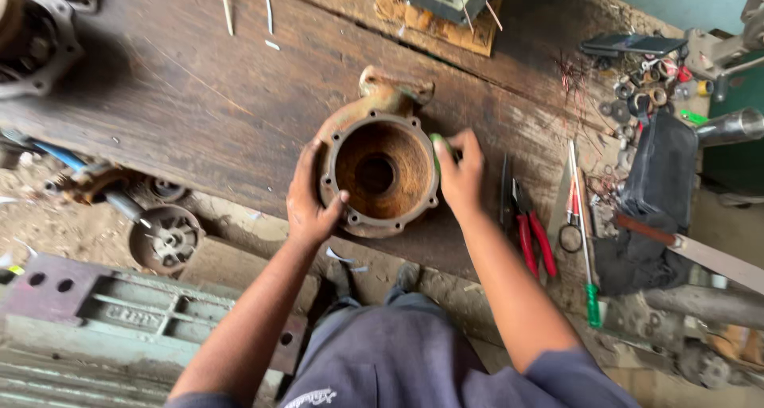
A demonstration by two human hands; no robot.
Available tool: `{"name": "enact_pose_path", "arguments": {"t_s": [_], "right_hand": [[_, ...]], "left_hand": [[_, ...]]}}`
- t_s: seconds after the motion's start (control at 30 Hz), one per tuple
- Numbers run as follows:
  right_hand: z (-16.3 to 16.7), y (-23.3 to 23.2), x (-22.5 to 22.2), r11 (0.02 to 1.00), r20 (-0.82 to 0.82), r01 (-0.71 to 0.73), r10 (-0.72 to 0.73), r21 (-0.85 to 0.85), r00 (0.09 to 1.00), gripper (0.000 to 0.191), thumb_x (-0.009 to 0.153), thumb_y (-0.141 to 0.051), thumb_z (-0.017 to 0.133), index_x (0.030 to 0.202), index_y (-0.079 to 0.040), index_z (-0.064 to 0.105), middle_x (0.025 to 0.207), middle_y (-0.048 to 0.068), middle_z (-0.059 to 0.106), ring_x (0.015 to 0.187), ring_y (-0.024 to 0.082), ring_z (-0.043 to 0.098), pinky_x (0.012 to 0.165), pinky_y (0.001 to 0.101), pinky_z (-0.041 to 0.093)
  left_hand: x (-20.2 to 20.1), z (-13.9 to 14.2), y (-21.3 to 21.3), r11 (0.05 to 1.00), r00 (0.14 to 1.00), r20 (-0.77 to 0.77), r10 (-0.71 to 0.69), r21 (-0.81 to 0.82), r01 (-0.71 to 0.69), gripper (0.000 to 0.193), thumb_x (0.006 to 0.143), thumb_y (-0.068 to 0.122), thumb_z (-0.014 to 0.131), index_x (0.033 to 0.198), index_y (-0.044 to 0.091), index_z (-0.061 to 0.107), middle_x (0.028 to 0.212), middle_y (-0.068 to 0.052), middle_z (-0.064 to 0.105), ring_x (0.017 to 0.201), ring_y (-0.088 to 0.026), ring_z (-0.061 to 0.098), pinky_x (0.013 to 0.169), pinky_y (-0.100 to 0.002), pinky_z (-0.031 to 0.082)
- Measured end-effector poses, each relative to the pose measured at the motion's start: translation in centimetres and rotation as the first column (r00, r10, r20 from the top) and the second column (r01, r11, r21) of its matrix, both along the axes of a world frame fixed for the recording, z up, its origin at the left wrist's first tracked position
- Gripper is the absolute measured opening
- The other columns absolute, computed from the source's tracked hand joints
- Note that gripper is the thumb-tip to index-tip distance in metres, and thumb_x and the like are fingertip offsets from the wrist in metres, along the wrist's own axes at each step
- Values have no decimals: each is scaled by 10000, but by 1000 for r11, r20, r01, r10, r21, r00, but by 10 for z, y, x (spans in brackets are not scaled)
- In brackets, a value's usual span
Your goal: The person picks up a circular metal component and places it on a workbench. They then pick up a cylindrical metal housing and use a green-handled tool to scrape the inside surface. They also use red-handled pliers to remove small debris from the housing.
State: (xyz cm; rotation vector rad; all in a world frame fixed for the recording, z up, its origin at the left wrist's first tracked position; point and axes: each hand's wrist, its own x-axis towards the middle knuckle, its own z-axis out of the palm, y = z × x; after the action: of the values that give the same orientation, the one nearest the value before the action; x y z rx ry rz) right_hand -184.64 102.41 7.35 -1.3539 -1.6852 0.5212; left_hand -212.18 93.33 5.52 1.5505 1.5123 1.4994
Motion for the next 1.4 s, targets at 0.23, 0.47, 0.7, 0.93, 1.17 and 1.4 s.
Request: {"name": "enact_pose_path", "arguments": {"t_s": [0.23, 0.47, 0.7, 0.93, 1.17, 1.4], "right_hand": [[3, 1, -1, 999, 41, 12, -10, -49, 999, 237, 977, -139, 738, 943, -13, 541, 827, 70, 588, 774, 165, 532, 751, 321, 467], [4, -7, -4, 999, -50, 1, -2, -34, 999, 204, 990, -127, 711, 959, -22, 539, 849, 54, 615, 826, 146, 577, 790, 326, 483], [-2, -4, -1, 998, -68, -52, 49, -44, 996, 221, 1018, -147, 708, 962, -26, 531, 846, 58, 591, 815, 147, 567, 786, 325, 483], [4, -9, -1, 999, 25, -36, 36, -25, 999, 246, 1003, -130, 722, 932, -16, 515, 834, 87, 585, 793, 182, 545, 770, 343, 475], [7, -4, -2, 993, -2, -83, 83, -86, 997, 215, 1003, -135, 699, 931, -34, 524, 847, 75, 640, 828, 161, 599, 809, 335, 497], [23, -18, -4, 996, 143, -52, 61, -70, 988, 239, 1012, -159, 738, 969, -10, 556, 864, 111, 661, 809, 190, 624, 752, 362, 507]], "left_hand": [[4, -2, -3, 999, 997, 67, -34, 30, 32, 853, 915, 410, 714, 1563, -27, 373, 1580, -267, 473, 1506, -415, 460, 1253, -463, 370], [2, -3, 0, 999, 992, 123, -32, 14, 31, 860, 934, 463, 703, 1566, -18, 373, 1588, -268, 476, 1508, -406, 482, 1265, -464, 377], [0, -2, -1, 1000, 999, -30, 11, -7, -11, 867, 915, 490, 686, 1572, 3, 397, 1593, -257, 482, 1510, -423, 467, 1248, -468, 381], [3, -2, -2, 1000, 1000, -31, 7, -14, -7, 863, 907, 471, 698, 1565, -4, 403, 1577, -261, 493, 1510, -427, 458, 1245, -482, 377], [3, 2, -2, 999, 1000, 6, -7, 48, 6, 854, 916, 456, 710, 1561, -4, 392, 1576, -264, 491, 1515, -434, 457, 1261, -493, 371], [1, 3, -2, 1000, 1000, -16, 4, -4, -4, 860, 897, 467, 695, 1565, 5, 410, 1591, -265, 486, 1530, -439, 447, 1261, -489, 374]]}}
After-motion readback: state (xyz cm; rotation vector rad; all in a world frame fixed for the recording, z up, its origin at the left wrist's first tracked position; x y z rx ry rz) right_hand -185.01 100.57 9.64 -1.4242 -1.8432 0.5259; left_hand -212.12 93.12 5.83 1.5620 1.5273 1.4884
